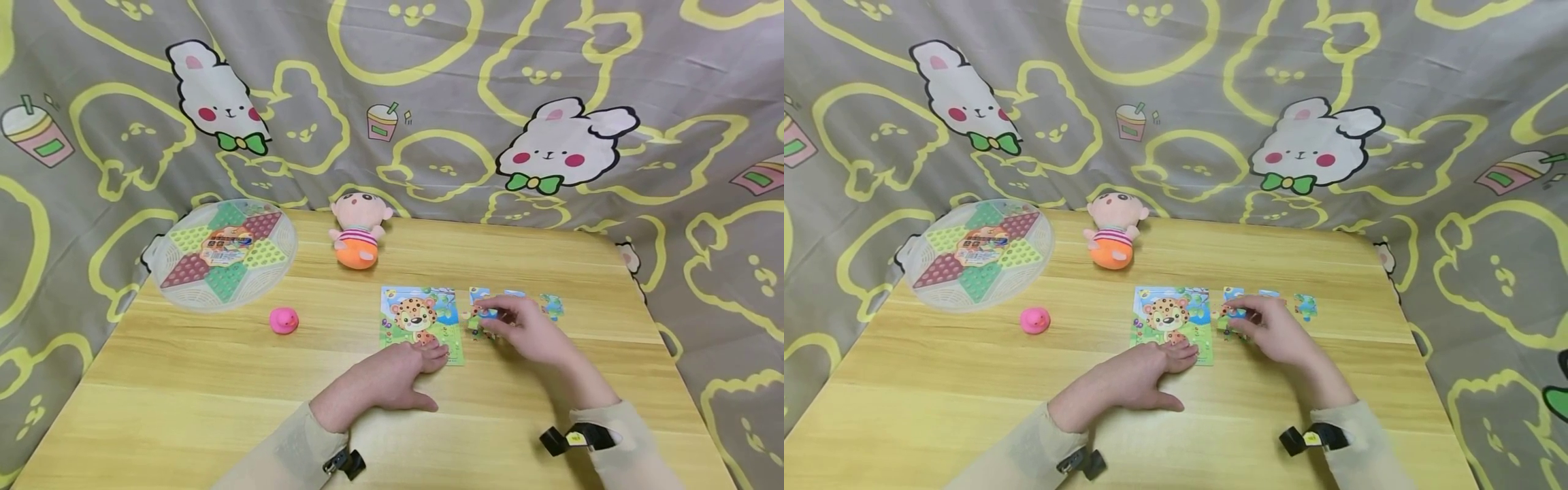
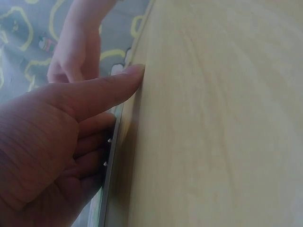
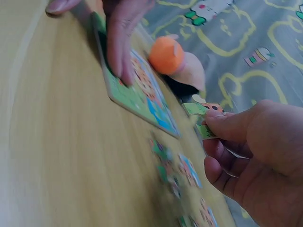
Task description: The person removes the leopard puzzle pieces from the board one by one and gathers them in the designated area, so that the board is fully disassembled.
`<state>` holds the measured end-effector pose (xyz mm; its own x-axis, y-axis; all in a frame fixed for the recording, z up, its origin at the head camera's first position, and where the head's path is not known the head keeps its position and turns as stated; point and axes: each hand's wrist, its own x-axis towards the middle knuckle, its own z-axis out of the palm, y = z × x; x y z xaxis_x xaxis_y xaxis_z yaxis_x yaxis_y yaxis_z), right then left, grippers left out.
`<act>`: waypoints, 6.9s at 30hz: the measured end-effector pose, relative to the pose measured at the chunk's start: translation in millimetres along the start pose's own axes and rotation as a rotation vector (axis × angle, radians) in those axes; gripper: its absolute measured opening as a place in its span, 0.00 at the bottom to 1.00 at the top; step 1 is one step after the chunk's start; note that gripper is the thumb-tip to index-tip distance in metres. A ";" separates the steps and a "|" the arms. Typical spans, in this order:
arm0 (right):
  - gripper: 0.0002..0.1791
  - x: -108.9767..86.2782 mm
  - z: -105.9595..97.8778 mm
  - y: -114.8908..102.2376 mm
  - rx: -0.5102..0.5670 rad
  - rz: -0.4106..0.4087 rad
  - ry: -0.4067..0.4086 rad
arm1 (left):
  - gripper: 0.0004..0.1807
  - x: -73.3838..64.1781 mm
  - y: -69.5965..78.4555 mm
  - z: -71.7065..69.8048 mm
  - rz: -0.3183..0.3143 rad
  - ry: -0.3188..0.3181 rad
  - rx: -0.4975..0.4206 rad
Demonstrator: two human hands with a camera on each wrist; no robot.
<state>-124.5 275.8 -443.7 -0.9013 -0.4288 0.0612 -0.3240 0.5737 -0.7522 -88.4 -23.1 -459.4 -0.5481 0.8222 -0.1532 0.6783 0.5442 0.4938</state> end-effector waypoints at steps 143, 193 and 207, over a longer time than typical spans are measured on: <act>0.13 33.0 23.8 -31.8 -0.120 -0.128 -0.109 | 0.68 -62.4 -3.9 3.4 -0.400 0.174 0.176; 0.16 73.8 89.6 -69.3 -0.162 -0.168 -0.315 | 0.61 -49.7 11.2 7.7 -0.429 0.062 0.247; 0.19 71.7 95.7 -63.0 -0.040 -0.137 -0.308 | 0.61 -49.0 11.1 10.5 -0.443 0.062 0.263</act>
<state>-141.2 142.1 -454.7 -0.7217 -0.6907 -0.0458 -0.4526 0.5209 -0.7237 -48.8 -55.6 -455.4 -0.8330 0.4966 -0.2441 0.4705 0.8678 0.1599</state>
